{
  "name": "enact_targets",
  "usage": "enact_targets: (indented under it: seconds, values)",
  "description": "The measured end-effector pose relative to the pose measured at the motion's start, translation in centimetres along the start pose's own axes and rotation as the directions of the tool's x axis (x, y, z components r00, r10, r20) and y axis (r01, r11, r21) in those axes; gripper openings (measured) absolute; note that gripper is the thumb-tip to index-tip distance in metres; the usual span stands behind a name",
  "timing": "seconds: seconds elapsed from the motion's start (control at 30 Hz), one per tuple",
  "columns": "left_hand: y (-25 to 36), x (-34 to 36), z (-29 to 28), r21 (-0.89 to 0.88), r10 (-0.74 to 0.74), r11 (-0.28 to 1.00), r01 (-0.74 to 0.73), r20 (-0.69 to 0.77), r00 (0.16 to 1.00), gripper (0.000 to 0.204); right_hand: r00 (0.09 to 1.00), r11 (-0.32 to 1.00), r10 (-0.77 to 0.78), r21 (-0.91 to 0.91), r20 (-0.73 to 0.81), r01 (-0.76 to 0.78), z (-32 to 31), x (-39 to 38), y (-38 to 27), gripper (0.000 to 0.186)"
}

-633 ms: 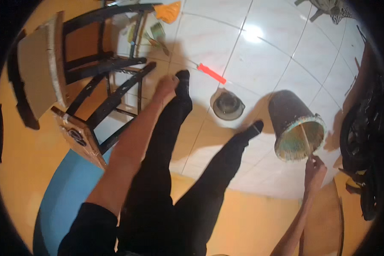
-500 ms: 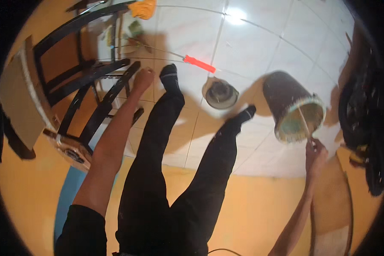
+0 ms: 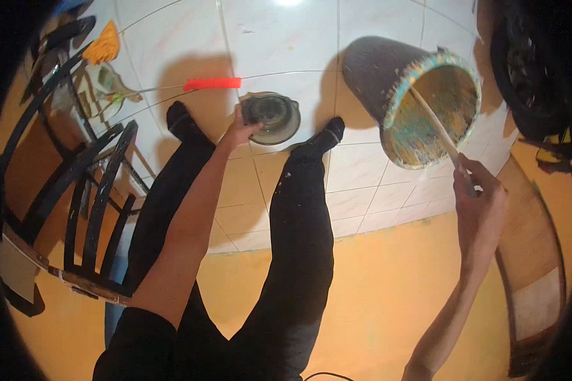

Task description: Stir a bucket of orange paint with a stick and prepare a paintbrush.

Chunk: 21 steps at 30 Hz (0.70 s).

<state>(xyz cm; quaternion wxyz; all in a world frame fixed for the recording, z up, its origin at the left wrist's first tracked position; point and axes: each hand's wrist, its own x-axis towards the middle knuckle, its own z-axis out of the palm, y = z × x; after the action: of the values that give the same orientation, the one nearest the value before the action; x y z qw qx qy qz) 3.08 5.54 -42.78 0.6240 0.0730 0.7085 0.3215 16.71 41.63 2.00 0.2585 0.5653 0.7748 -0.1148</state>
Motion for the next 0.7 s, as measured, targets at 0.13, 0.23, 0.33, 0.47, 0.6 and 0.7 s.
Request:
enact_targets:
  seconds: [0.13,0.23,0.33,0.47,0.6,0.7]
  values:
    - [-0.1,-0.3,0.9,-0.289,-0.276,0.922,0.256,-0.029,0.961,0.067,1.000,1.000,0.021,0.004,-0.003,-0.021,0.9,-0.7,-0.7,0.024]
    - [2.4,0.0,2.0,-0.308,-0.308,0.907,0.288,-0.018,0.951,0.047,0.997,0.995,0.000,0.095,-0.083,0.008,0.7,-1.1,2.9,0.022]
    - [3.2,-1.7,-0.2,-0.370,-0.254,0.904,0.215,-0.060,0.965,0.036,0.989,0.956,-0.077,0.271,-0.130,0.110,2.8,-1.4,7.3,0.023]
    - [8.6,-4.3,-0.1,-0.305,-0.239,0.930,0.205,-0.079,0.968,0.036,0.997,0.927,-0.029,0.370,-0.067,0.052,2.9,-1.7,13.2,0.026]
    - [16.5,-9.1,-1.9,-0.162,-0.214,0.967,0.198,-0.092,0.972,0.041,1.000,0.940,-0.024,0.339,-0.019,0.029,2.2,-1.8,17.1,0.026]
    - [22.5,-12.3,-3.1,-0.183,-0.069,0.981,0.064,-0.022,0.997,0.054,0.999,0.930,-0.035,0.366,0.005,0.031,1.2,-1.9,19.0,0.026]
